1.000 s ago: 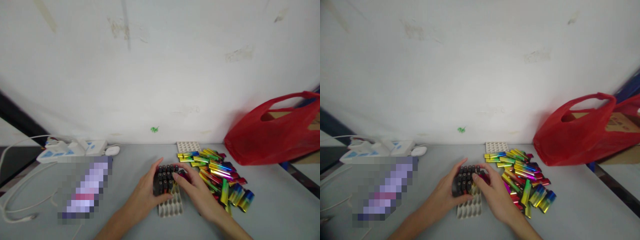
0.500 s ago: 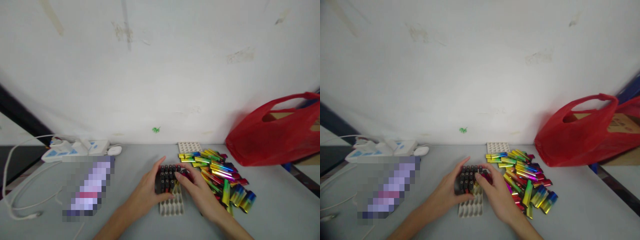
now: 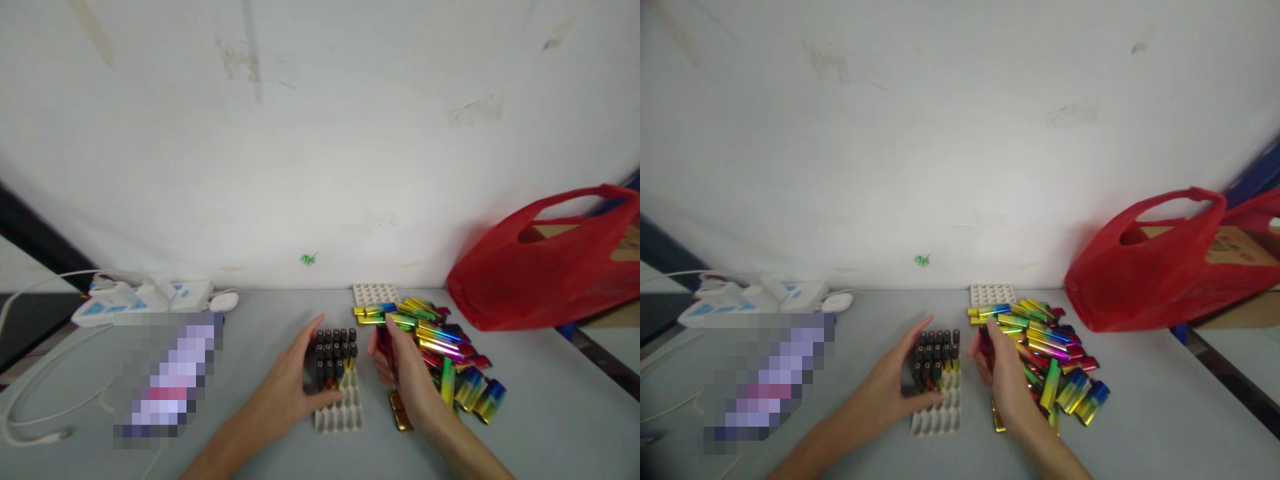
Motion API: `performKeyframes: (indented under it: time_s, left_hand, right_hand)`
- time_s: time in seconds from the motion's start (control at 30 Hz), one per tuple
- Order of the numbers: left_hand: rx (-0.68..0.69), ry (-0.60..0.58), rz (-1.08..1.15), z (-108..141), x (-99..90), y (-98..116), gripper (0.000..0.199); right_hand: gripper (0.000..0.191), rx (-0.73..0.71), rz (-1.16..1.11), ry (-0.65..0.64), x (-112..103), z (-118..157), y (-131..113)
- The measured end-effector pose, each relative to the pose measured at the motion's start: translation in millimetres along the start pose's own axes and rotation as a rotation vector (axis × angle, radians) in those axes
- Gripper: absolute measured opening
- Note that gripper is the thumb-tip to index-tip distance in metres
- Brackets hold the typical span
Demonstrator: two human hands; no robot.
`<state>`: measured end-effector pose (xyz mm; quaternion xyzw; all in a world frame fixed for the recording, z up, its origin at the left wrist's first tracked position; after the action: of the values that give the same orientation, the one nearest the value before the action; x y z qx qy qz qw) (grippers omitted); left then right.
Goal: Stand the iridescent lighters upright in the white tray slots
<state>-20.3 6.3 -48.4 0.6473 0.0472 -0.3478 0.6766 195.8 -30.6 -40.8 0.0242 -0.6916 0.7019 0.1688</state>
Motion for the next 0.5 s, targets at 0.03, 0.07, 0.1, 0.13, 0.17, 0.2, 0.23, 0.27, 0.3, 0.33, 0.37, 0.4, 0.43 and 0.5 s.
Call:
performKeyframes:
  time_s: [0.03, 0.07, 0.1, 0.13, 0.17, 0.2, 0.23, 0.27, 0.3, 0.33, 0.37, 0.4, 0.43, 0.5]
  left_hand:
    - [-0.003, -0.002, -0.001, 0.2, -0.2, -0.4, 0.117]
    - [-0.004, -0.007, 0.000, 0.5, -0.3, -0.4, 0.117]
    - [-0.003, -0.011, 0.005, 0.9, -0.4, -0.2, 0.116]
    - [-0.002, -0.015, 0.009, 1.3, -0.5, 0.3, 0.116]
    - [-0.003, -0.016, 0.010, 1.6, -0.7, 0.9, 0.116]
    - [-0.005, -0.015, 0.009, 1.8, -1.0, 1.5, 0.116]
    - [-0.009, -0.015, 0.007, 2.0, -1.2, 2.2, 0.115]
    - [-0.015, -0.012, 0.008, 2.1, -1.4, 2.7, 0.115]
    - [-0.020, -0.011, 0.011, 2.0, -1.6, 3.0, 0.115]
    - [-0.021, -0.011, 0.015, 1.9, -1.7, 3.3, 0.115]
    - [-0.020, -0.011, 0.019, 1.7, -1.7, 3.3, 0.115]
    - [-0.017, -0.012, 0.020, 1.5, -1.6, 3.2, 0.115]
    - [-0.015, -0.010, 0.018, 1.2, -1.5, 2.8, 0.115]
    - [-0.008, -0.007, 0.011, 0.7, -1.1, 1.5, 0.115]
  right_hand:
    - [0.069, 0.030, -0.016, -0.003, 0.3, -0.7, -1.0]
    - [0.069, 0.051, -0.036, -0.011, 1.1, -0.9, -2.6]
    - [0.069, 0.068, -0.059, -0.025, 2.2, -0.6, -4.5]
    - [0.068, 0.085, -0.086, -0.042, 3.3, 0.0, -6.3]
    - [0.068, 0.106, -0.115, -0.059, 4.2, 1.0, -7.6]
    - [0.068, 0.131, -0.140, -0.070, 4.6, 2.1, -8.2]
    - [0.068, 0.157, -0.159, -0.078, 4.4, 3.2, -8.1]
    - [0.068, 0.180, -0.170, -0.084, 3.8, 4.2, -7.3]
    - [0.067, 0.195, -0.174, -0.085, 2.6, 4.9, -6.1]
    - [0.065, 0.198, -0.174, -0.084, 1.2, 5.3, -4.8]
    - [0.063, 0.194, -0.172, -0.083, -0.3, 5.5, -3.3]
    - [0.060, 0.186, -0.169, -0.087, -1.5, 5.5, -1.8]
    - [0.057, 0.178, -0.166, -0.096, -2.4, 5.5, -0.5]
    - [0.054, 0.162, -0.160, -0.115, -2.8, 5.6, 1.0]
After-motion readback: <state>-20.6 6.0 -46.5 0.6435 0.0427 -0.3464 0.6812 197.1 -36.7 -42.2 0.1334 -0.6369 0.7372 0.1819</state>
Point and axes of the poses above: each hand's wrist, its own z-axis away from the middle knuckle, its own x-axis out of the palm, y = z × x, the point moved 3 cm from there along -z, towards the middle knuckle, and after that the axes turned 13 degrees about -x, right-handed, at the moved point
